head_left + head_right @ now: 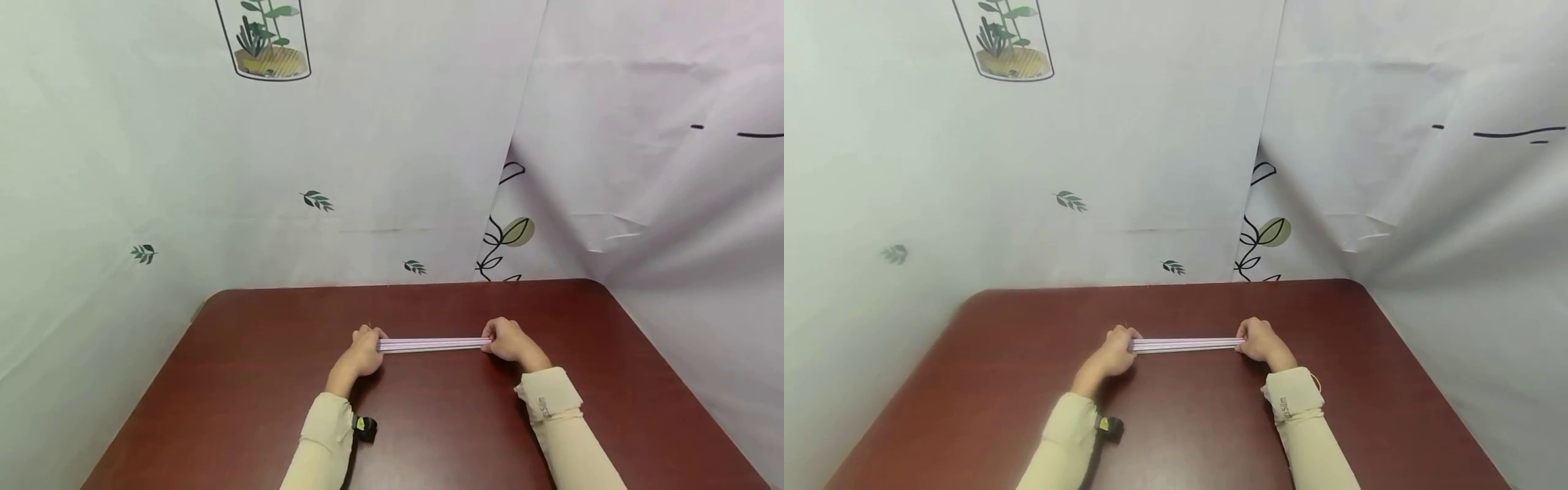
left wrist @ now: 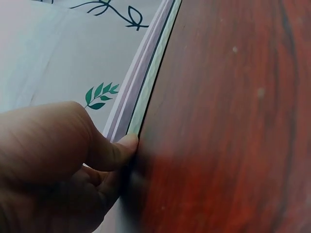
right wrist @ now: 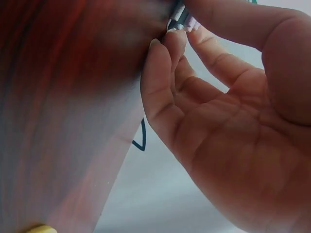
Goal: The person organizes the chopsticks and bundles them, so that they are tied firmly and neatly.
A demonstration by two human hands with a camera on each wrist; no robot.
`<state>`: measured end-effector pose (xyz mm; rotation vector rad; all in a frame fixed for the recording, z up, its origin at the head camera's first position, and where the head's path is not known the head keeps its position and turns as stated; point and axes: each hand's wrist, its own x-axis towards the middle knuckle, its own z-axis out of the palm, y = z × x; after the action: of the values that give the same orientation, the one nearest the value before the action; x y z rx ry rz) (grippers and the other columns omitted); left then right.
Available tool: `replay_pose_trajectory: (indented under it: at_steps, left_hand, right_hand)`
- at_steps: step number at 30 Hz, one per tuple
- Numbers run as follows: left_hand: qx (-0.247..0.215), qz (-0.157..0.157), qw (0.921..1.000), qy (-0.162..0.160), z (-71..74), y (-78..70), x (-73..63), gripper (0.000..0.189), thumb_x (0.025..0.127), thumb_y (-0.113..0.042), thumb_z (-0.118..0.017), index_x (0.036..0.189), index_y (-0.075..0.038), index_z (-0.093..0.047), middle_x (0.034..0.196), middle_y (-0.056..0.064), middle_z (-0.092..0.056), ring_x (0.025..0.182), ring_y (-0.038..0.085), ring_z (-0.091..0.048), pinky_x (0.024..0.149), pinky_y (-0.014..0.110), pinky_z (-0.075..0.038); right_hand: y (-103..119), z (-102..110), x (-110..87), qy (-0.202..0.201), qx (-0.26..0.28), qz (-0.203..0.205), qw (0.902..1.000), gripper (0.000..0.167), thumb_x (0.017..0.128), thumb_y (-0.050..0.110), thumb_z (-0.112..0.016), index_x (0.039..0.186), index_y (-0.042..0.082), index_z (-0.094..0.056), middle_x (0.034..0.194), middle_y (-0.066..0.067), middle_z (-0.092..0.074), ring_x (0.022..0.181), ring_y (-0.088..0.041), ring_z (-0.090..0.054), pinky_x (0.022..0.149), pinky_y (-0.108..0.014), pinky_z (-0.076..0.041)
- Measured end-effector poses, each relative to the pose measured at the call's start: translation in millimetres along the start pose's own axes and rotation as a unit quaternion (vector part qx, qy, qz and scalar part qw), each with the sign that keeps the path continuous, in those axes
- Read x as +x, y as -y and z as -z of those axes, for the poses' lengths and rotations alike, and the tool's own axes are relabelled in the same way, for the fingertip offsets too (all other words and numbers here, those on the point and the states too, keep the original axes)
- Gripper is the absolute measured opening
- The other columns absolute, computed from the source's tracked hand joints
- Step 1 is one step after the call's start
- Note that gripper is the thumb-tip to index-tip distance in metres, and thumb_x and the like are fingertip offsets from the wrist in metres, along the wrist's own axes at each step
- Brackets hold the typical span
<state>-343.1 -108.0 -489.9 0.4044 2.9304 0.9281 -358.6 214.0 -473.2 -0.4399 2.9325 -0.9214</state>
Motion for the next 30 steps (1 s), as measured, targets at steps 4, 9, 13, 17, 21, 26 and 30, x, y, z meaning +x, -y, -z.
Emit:
replay_pose_trajectory:
  at_steps: [4, 9, 13, 17, 21, 26, 30]
  left_hand:
    - [0.006, 0.002, 0.9996, 0.026, 2.5, -1.5, -1.6, 0.017, 0.084, 0.007, -0.053, 0.098, -0.002, -0.059, 0.107, 0.017, -0.046, 0.101, 0.036, -0.038, 0.090, 0.048, -0.039]
    - [0.015, -0.010, 0.9987, 0.047, 4.9, 1.3, -4.2, 0.013, 0.087, 0.006, -0.051, 0.097, -0.002, -0.054, 0.113, 0.021, -0.043, 0.110, 0.040, -0.036, 0.097, 0.052, -0.038]
    - [0.034, -0.020, 0.9980, 0.050, 8.7, 4.7, -3.9, 0.013, 0.088, 0.005, -0.052, 0.100, -0.001, -0.054, 0.114, 0.020, -0.044, 0.107, 0.038, -0.037, 0.094, 0.050, -0.040]
    - [0.045, -0.031, 0.9973, 0.049, 13.2, 7.2, -3.9, 0.017, 0.088, 0.005, -0.054, 0.103, -0.001, -0.055, 0.108, 0.016, -0.047, 0.097, 0.031, -0.038, 0.087, 0.045, -0.041]
    - [0.050, -0.036, 0.9973, 0.039, 17.4, 9.0, -3.3, 0.019, 0.085, 0.005, -0.059, 0.102, -0.002, -0.056, 0.099, 0.011, -0.053, 0.094, 0.030, -0.043, 0.086, 0.044, -0.042]
    - [0.047, -0.040, 0.9973, 0.040, 19.1, 6.5, 0.6, 0.022, 0.083, 0.004, -0.065, 0.103, -0.003, -0.058, 0.095, 0.009, -0.056, 0.098, 0.030, -0.051, 0.089, 0.044, -0.045]
    - [0.044, -0.045, 0.9967, 0.050, 14.4, 5.7, 1.7, 0.021, 0.085, -0.001, -0.070, 0.104, -0.002, -0.061, 0.093, 0.009, -0.060, 0.092, 0.025, -0.056, 0.085, 0.042, -0.048]
  right_hand:
    - [0, 1, 0.6, 0.014, 0.007, 0.010, 0.9998, 0.017, 0.077, 0.000, -0.076, 0.088, 0.002, -0.064, 0.072, -0.002, -0.052, 0.067, -0.016, -0.049, 0.065, -0.033, -0.042]
    - [0, 0, 0.5, 0.029, 0.013, 0.020, 0.9993, 0.014, 0.080, 0.000, -0.075, 0.087, 0.004, -0.065, 0.073, -0.002, -0.052, 0.067, -0.015, -0.048, 0.064, -0.032, -0.041]
    - [2, 0, 2.7, 0.039, 0.012, 0.023, 0.9989, 0.013, 0.081, 0.000, -0.075, 0.085, 0.005, -0.064, 0.073, -0.002, -0.050, 0.067, -0.015, -0.047, 0.065, -0.032, -0.041]
    - [4, 0, 5.5, 0.049, 0.006, 0.020, 0.9986, 0.014, 0.081, 0.000, -0.074, 0.085, 0.006, -0.062, 0.073, -0.002, -0.050, 0.069, -0.016, -0.047, 0.065, -0.033, -0.041]
    - [5, 0, 8.7, 0.047, -0.001, 0.026, 0.9985, 0.015, 0.081, 0.001, -0.076, 0.083, 0.007, -0.063, 0.074, -0.001, -0.054, 0.071, -0.016, -0.050, 0.067, -0.033, -0.044]
    - [2, 1, 8.0, 0.039, 0.002, 0.033, 0.9987, 0.015, 0.079, 0.000, -0.077, 0.084, 0.007, -0.065, 0.075, 0.000, -0.057, 0.072, -0.015, -0.052, 0.067, -0.032, -0.045]
    - [0, 1, 3.7, 0.061, 0.015, 0.027, 0.9977, 0.016, 0.079, 0.005, -0.081, 0.087, 0.007, -0.067, 0.075, 0.000, -0.056, 0.072, -0.015, -0.051, 0.067, -0.031, -0.045]
